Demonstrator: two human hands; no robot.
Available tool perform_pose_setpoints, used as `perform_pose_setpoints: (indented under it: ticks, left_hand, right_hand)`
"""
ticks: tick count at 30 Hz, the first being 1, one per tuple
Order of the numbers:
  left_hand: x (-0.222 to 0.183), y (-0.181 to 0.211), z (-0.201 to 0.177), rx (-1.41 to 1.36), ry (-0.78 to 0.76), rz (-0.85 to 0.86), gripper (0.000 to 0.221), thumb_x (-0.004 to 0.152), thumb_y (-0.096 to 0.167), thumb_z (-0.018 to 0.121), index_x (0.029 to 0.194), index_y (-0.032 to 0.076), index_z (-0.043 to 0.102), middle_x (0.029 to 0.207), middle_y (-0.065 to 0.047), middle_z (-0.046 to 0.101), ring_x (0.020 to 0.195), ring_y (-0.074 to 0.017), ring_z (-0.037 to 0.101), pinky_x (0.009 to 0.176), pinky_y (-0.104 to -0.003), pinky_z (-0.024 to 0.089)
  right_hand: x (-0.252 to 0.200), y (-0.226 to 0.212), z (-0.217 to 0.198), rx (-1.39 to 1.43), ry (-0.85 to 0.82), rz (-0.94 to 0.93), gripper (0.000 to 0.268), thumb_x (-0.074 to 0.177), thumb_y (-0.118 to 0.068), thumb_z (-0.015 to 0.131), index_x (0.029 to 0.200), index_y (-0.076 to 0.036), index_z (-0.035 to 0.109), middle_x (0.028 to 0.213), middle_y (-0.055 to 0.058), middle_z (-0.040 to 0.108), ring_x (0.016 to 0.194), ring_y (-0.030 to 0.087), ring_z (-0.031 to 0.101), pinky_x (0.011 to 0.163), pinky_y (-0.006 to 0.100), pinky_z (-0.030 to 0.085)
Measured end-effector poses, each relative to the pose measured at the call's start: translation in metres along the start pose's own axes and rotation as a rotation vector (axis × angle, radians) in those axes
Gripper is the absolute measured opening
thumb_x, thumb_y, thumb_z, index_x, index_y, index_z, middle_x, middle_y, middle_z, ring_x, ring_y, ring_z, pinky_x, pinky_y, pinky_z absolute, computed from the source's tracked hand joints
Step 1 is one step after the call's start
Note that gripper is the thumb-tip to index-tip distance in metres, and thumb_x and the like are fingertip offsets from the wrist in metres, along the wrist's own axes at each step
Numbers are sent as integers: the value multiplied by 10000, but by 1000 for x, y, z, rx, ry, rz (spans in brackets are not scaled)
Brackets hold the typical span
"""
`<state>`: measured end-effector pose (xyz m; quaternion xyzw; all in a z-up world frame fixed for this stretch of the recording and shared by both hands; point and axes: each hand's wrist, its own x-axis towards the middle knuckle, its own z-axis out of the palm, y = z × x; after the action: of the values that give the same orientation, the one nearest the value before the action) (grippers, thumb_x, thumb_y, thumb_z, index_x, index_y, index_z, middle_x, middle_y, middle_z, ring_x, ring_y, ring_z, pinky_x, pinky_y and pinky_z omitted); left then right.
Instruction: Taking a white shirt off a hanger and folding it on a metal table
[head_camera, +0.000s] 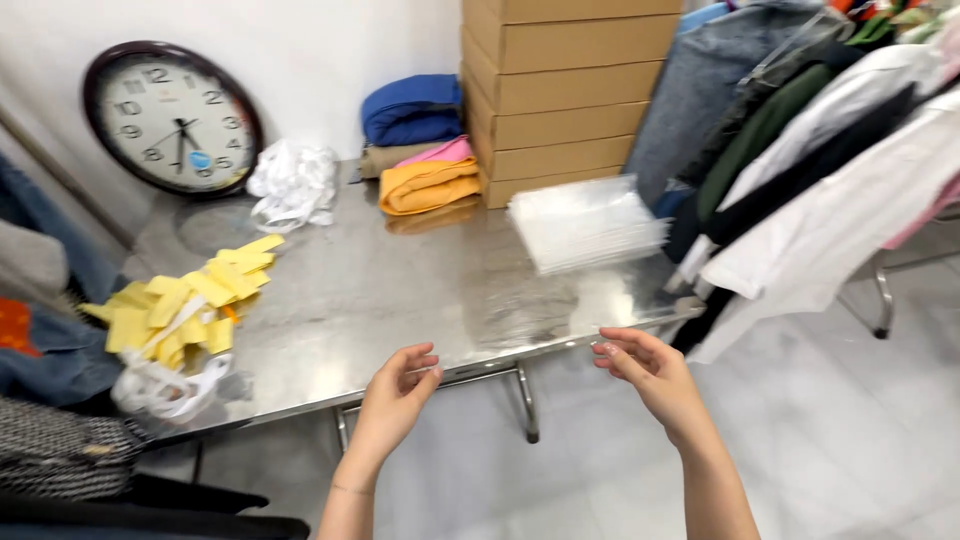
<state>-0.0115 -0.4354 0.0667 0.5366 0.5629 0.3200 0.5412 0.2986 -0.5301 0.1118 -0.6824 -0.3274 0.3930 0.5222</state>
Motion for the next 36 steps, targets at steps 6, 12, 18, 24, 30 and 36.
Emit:
perform_pose_setpoints:
  ticks: [6, 12, 18, 24, 30, 36]
  left_hand:
    - [-15, 27, 118, 57, -154, 41, 426, 913, 247, 718, 1337, 210, 711, 1280, 35, 798, 956, -81, 759, 828, -254, 558]
    - [-31, 38, 242, 73, -267, 73, 413, 900, 266, 726, 1309, 208, 722, 1249, 16, 794, 977, -98, 744, 860, -263, 585]
    - [-34, 47, 340, 133, -315, 111, 403, 896, 276, 738, 1296, 231, 729, 1230, 32, 805, 1022, -100, 754, 937, -253, 583]
    - [-35, 71, 393, 191, -369, 50, 412, 906, 320, 716, 1313, 252, 723, 1242, 61, 795, 1017, -85, 738, 921, -252, 577]
    - [-5, 96, 431, 190, -377, 14, 408, 902, 289, 706, 1306, 246, 730, 1274, 60, 800, 1082, -96, 760, 952, -255, 584]
    - [66, 113, 474, 172, -401, 49, 454, 890, 306, 730, 1343, 266, 728, 1284, 68, 803, 1096, -98, 747, 1002, -252, 562]
  right_hand:
    - [-17, 9, -109, -1, 121, 43, 343, 955, -155, 661, 1255, -25, 765, 1147, 193, 825, 1035, 282, 773, 991, 362, 579]
    - [-27, 4, -219, -35, 169, 101, 371, 935, -140, 683, 1279, -30, 772, 1186, 186, 832, 1065, 285, 787, 1037, 358, 564]
    - [-6, 42, -307, 17, 183, 62, 332, 941, -111, 692, 1245, -19, 791, 1121, 190, 853, 1013, 297, 796, 914, 357, 555]
    - [8, 47, -355, 56, 228, 139, 345, 938, -128, 689, 1249, -17, 791, 1151, 196, 855, 1064, 318, 812, 1000, 376, 593]
    - [54, 71, -382, 73, 216, 156, 334, 940, -132, 702, 1236, -22, 808, 1127, 198, 877, 1026, 324, 832, 973, 374, 593]
    - [111, 55, -401, 83, 239, 126, 312, 942, -118, 695, 1207, -19, 825, 1112, 197, 883, 991, 318, 844, 983, 368, 602]
